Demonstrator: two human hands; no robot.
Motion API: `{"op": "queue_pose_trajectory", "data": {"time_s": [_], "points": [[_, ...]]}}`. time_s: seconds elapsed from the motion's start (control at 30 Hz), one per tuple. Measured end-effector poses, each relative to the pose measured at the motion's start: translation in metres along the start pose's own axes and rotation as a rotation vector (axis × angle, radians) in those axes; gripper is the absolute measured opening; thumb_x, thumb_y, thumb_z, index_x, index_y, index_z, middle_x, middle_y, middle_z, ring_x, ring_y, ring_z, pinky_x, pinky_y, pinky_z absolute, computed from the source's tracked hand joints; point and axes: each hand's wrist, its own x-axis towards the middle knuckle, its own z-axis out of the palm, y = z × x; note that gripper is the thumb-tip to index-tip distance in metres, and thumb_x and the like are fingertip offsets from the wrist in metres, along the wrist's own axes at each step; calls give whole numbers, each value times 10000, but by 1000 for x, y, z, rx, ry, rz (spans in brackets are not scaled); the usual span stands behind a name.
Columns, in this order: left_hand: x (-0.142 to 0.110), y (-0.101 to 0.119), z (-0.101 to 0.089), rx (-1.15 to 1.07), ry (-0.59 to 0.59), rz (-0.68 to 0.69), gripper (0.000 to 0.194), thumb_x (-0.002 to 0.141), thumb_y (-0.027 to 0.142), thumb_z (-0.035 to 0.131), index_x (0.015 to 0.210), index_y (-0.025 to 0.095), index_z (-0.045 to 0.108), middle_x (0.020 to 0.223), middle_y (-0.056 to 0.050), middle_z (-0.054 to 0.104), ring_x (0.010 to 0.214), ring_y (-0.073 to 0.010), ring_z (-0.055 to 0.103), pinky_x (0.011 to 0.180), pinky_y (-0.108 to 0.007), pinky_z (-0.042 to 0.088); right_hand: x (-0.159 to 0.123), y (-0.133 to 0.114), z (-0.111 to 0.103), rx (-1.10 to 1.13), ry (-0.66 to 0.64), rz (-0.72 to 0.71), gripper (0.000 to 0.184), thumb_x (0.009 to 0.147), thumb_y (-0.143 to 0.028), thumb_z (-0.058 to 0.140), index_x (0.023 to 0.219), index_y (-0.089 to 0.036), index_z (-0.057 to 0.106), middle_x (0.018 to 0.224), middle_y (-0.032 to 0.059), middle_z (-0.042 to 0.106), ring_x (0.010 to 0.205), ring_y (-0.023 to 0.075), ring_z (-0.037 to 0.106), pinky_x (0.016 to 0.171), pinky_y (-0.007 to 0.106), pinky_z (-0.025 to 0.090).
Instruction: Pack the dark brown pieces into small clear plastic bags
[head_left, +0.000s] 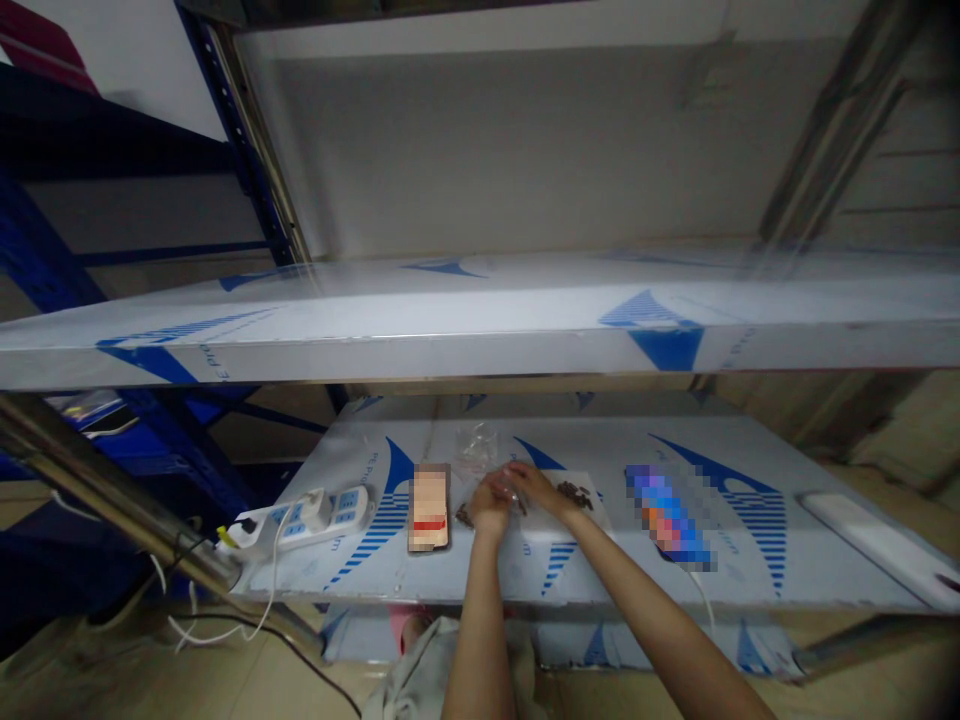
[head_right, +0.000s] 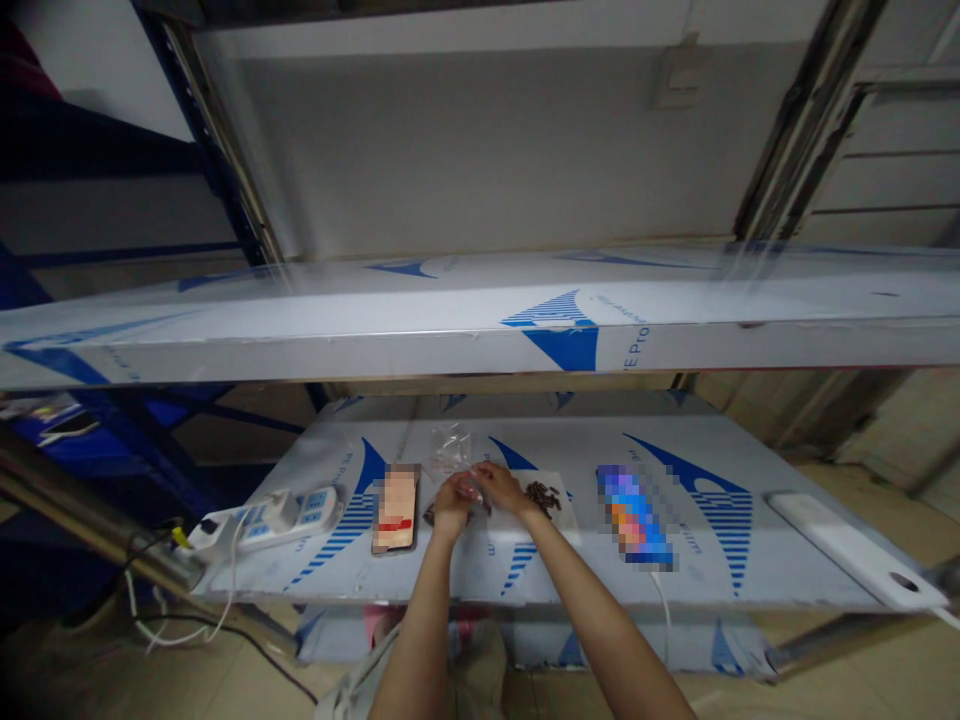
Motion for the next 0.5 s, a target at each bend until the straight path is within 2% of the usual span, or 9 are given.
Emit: {"op": "queue_pose_trajectory", "data": {"time_s": [0.07,0.13,0.23,0.33,0.4,0.5], "points": [[-4,9,-2,-21,-46,83,324,647,84,521,946,181,597,774,-13,633,689,-120,571,642,-214,413,-7,-4,-15,141,-71,7,319,736,-417,462,788,-145,620,788,67,637,777,182,569,734,300,432],[-8,15,-7,-41,-30,140,303,644,74,516,911,179,611,765,-13,629,675,-116,560,651,-220,406,-17,-9,-32,249,-90,41,332,673,-435,538,779,-133,624,757,61,642,726,177,573,703,295,439],[-12,20,-15,-76,14,191,305,636,57,511,894,181,615,773,-12,624,701,-116,553,671,-224,394,-36,-17,-54,361,-142,83,343,589,-394,635,800,-123,636,780,65,651,708,172,580,697,293,443],[-18,24,-16,-54,-16,212,277,643,58,504,858,189,618,747,-5,611,713,-123,549,684,-236,384,-54,-22,-67,445,-198,115,371,547,-335,681,851,-126,643,827,74,658,726,176,591,711,300,449],[-26,28,-12,2,36,242,281,656,76,512,893,201,598,784,-10,603,787,-146,539,733,-263,372,-63,-22,-70,471,-118,140,368,522,-319,696,830,-124,649,805,76,664,699,178,597,690,302,459],[-39,39,-1,104,280,317,285,683,173,550,967,196,538,934,-47,567,942,-197,478,806,-316,336,-71,-16,-71,457,99,177,318,456,-320,719,695,-121,651,692,77,665,622,187,597,621,300,472]]}}
